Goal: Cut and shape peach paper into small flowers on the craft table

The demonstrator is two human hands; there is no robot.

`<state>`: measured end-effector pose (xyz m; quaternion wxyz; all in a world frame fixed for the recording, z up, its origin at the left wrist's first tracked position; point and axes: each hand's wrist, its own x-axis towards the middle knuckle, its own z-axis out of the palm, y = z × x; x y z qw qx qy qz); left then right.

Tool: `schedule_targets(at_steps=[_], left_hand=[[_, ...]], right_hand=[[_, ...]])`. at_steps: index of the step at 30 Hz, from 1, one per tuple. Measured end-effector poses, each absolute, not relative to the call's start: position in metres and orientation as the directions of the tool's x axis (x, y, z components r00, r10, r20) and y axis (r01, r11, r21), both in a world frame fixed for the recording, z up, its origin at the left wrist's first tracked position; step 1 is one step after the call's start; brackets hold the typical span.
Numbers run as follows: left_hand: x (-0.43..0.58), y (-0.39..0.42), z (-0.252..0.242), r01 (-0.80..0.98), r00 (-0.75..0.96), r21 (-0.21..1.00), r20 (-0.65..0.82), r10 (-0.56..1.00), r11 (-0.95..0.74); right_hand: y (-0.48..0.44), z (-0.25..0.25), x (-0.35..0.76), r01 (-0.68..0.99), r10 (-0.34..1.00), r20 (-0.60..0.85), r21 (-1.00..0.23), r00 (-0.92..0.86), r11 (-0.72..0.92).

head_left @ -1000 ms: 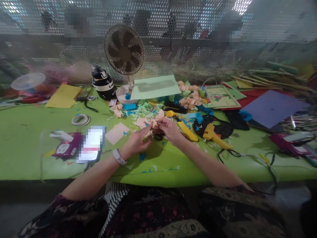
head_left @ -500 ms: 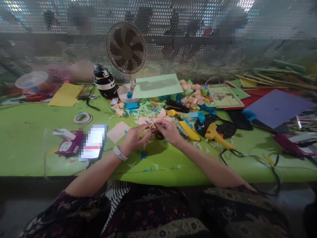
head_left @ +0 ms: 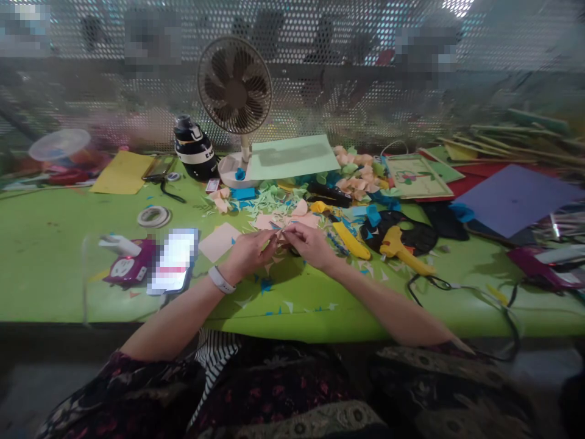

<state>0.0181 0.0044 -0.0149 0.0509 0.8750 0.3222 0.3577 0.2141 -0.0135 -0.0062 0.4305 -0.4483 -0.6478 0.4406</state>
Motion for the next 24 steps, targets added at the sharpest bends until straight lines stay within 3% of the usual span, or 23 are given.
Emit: schedule_targets(at_steps=[4,10,17,19,21,24], left_hand=[[0.018,0.003,-0.012,0.516,0.560,0.389,0.521,0.644,-0.763],[0.017,-0.001,0.000,0.322,0.464,0.713,0.456,0.760,-0.623],[0.024,0.005,-0.011,0.082,0.414,0.935,0.284,0.865,-0.346],[0.024,0.006,-0.012,0.100,0.398,0.942,0.257,0.881,-0.320],[0.022,0.006,-0.010,0.206,0.356,0.894,0.310,0.882,-0.397],[0.017,0.006,-0.008,0.449,0.359,0.664,0.478,0.802,-0.597]], right_hand=[[-0.010,-0.007,0.214,0.090,0.974,0.105,-0.988,-0.202,0.126],[-0.002,-0.009,0.217,-0.196,0.981,-0.100,-0.972,-0.168,-0.133],[-0.003,-0.007,0.218,-0.251,0.949,-0.217,-0.929,-0.229,-0.273],[-0.003,-0.006,0.217,-0.207,0.948,-0.219,-0.941,-0.230,-0.267],[-0.003,-0.005,0.218,-0.113,0.971,-0.158,-0.977,-0.177,-0.180],[-0.007,0.000,0.221,0.154,0.987,0.130,-0.978,-0.091,0.143]])
